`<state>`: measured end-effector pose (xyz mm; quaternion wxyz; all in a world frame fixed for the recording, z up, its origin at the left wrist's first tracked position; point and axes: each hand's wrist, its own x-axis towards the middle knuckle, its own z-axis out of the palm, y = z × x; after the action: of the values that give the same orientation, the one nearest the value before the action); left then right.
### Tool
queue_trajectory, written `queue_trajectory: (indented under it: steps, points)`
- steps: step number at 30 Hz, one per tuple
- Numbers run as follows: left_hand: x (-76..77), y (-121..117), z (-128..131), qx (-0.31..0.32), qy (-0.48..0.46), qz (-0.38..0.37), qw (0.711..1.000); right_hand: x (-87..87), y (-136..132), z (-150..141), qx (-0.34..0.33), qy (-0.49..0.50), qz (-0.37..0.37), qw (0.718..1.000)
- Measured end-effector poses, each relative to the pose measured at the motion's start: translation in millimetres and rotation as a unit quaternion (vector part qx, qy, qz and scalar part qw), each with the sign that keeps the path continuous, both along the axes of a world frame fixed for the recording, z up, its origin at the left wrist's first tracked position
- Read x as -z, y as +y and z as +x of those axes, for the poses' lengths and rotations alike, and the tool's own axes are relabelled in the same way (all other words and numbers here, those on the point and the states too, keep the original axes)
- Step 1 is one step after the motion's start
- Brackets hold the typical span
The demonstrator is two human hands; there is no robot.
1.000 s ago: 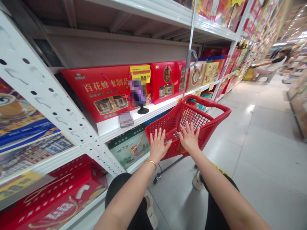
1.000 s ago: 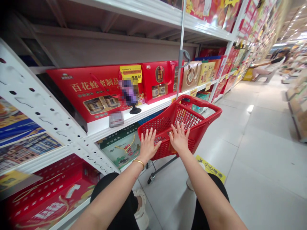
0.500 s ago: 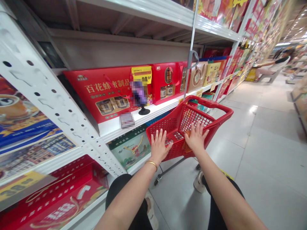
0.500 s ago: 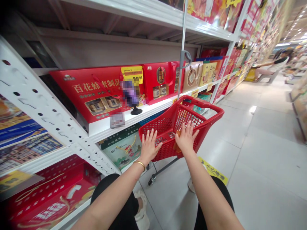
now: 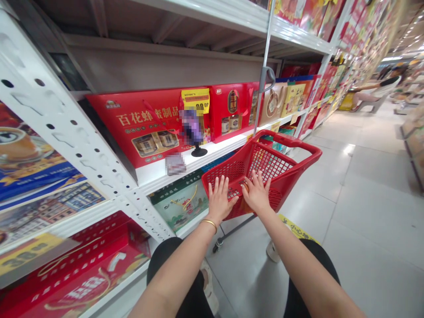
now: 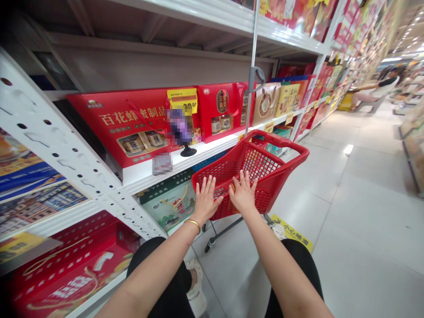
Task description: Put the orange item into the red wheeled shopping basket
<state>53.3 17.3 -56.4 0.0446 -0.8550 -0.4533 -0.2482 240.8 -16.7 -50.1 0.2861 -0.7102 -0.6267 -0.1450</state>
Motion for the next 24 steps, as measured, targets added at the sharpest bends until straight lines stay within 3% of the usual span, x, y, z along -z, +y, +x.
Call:
queue_trajectory:
  steps: [2,6,9,11,14,17,22,24]
  points:
    - [-0.4,-0.1,0.0,0.0,-0.003,-0.002,1.0,1.9,0.2,-8.4,0.0,0.006,-0.001,1.0]
    - [-0.7,0.5,-1.0,0.01,-0.004,-0.006,1.0,10.0,-5.2,-37.5,-0.072,-0.002,-0.018,0.997]
    - [0.2,1.1,-1.8,0.014,-0.007,-0.009,1.0,9.8,-6.3,-33.2,-0.106,-0.016,-0.019,0.994]
    - [1.2,1.4,-1.9,0.011,-0.01,-0.01,1.0,6.1,-3.5,-14.4,-0.076,-0.015,-0.01,0.997]
    - [2.1,1.6,-1.6,0.011,-0.011,-0.011,1.0,0.6,2.1,13.6,0.023,0.009,0.008,1.0]
    - [1.6,1.4,-1.4,0.013,-0.012,-0.01,1.0,1.4,2.3,11.8,0.05,0.014,0.011,0.999]
    - [-0.6,0.6,-1.6,0.013,-0.01,-0.012,1.0,11.5,-9.7,-34.0,-0.088,-0.021,-0.016,0.996]
    - [-0.6,0.6,-1.7,0.012,-0.007,-0.014,1.0,11.1,-11.1,-36.3,-0.112,-0.028,-0.024,0.993]
